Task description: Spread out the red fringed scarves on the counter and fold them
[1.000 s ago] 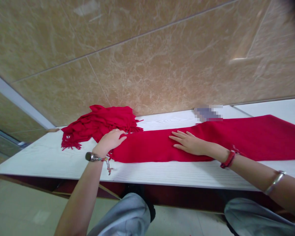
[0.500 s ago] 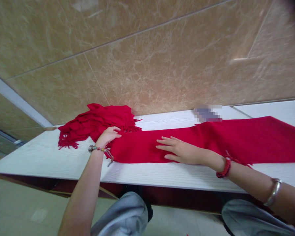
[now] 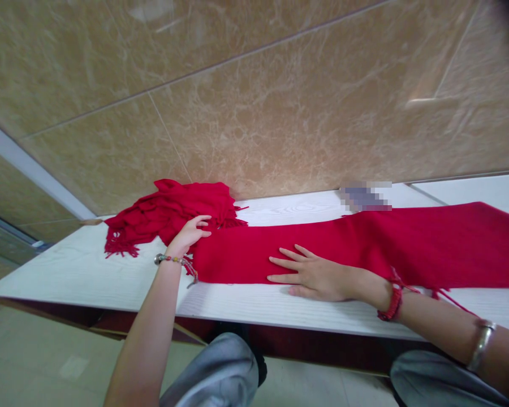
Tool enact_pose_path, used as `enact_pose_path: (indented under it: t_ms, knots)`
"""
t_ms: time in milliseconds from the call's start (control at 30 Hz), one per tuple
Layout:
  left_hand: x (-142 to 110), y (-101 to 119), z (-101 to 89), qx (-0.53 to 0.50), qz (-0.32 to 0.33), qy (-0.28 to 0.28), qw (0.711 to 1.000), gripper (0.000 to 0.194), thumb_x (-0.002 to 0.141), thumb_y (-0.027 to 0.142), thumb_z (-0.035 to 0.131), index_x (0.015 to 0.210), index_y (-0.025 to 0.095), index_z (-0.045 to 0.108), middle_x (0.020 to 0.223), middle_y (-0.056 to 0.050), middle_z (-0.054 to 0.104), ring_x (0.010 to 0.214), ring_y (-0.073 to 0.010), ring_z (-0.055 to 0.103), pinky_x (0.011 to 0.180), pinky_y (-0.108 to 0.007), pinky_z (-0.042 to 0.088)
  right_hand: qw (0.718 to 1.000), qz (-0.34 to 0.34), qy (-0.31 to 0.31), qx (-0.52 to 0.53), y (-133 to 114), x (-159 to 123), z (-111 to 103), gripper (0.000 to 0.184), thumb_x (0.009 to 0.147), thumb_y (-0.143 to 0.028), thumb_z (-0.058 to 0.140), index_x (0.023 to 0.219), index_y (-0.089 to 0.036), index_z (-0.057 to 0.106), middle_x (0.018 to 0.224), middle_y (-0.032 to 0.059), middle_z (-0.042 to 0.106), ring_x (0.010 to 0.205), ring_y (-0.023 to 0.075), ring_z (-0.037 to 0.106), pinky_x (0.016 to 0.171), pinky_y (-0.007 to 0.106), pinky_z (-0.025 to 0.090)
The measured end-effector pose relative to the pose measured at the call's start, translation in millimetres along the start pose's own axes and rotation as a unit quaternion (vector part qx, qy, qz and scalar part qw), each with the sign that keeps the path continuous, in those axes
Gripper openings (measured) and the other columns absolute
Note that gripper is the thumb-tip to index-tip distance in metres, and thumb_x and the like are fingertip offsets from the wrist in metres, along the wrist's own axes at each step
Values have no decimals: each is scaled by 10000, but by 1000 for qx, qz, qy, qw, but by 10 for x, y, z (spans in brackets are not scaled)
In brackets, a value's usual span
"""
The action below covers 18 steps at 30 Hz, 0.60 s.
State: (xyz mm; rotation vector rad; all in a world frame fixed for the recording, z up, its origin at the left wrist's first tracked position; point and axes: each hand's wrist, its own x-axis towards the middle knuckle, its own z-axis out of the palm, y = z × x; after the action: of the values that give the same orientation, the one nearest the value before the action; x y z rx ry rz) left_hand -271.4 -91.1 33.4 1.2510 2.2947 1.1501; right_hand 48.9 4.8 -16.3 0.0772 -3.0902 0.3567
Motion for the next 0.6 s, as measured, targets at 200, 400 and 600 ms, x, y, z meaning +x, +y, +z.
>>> enact_pose_path:
  t_ms: [200,400,600]
  knots:
    - [75,-36,0,37,30,87,995,527,700,175,531,1219,175,437,1100,-70,569,858,-120,591,714,-208,472,1000,-2,17,-1,19,-4,48,462,910,-475,251,1348,-335,299,1444,50,228,1321,294,106,1024,589,93]
    - [93,-103,80,195,18,120,973,235,657,311,634,855,185,642,1089,-96,568,1101,-284,453,891,-387,373,1000,3,3,-10,12,10,30,488,906,-494,231,1360,-319,277,1448,57,215,1319,305,99,1020,591,100]
    - [101,-146,132,252,-18,50,966,106,565,242,701,639,212,630,772,-35,657,913,-271,559,798,-362,387,1000,5,6,-9,6,13,18,499,901,-504,235,1361,-315,279,1445,56,224,1319,304,106,1021,586,102]
